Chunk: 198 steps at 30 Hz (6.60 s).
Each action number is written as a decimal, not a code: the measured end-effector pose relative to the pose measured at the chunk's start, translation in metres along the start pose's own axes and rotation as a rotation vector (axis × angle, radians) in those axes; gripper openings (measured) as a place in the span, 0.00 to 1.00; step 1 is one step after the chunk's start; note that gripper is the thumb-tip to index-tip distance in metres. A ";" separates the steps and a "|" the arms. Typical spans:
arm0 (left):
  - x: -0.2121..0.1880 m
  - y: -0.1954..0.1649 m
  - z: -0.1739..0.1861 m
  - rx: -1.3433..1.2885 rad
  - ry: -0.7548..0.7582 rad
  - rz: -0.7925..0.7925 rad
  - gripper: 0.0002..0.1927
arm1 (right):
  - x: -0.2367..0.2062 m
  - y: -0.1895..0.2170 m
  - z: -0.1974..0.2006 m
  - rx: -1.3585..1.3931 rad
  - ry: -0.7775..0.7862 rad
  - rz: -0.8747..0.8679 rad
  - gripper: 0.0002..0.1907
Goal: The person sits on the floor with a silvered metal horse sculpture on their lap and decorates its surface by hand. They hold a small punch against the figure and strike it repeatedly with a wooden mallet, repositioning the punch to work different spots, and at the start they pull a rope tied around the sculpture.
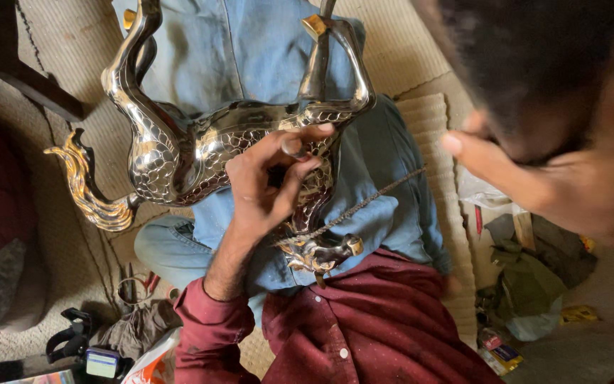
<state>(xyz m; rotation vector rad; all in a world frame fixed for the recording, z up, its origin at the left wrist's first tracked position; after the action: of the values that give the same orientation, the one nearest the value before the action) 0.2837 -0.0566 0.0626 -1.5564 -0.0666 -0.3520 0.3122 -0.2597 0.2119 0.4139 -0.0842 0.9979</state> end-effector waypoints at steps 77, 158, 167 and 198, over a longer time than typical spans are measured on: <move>0.008 -0.016 0.011 0.338 -0.185 -0.134 0.17 | 0.012 -0.003 -0.028 -0.278 0.098 0.094 0.47; 0.020 -0.024 0.006 0.295 0.081 -0.059 0.22 | -0.015 -0.032 -0.050 0.028 -0.070 -0.066 0.38; 0.022 -0.016 0.006 0.382 0.075 -0.054 0.23 | -0.010 -0.035 -0.056 -0.213 0.069 -0.083 0.43; 0.023 -0.026 0.019 0.204 0.093 -0.037 0.16 | -0.035 -0.032 -0.067 -0.231 -0.094 -0.047 0.41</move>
<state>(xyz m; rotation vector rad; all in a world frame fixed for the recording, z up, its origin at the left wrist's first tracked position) 0.3022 -0.0419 0.0942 -1.3368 -0.0569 -0.4331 0.3120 -0.2780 0.1319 0.2499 -0.2705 0.9109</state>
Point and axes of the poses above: each hand's wrist, its own x-axis towards the middle knuckle, its own z-axis out of the back of the hand, y = z × x, the point moved 10 cm from there along x, towards the middle knuckle, and after that the axes turned 13 degrees about z, right-handed, at the moved point
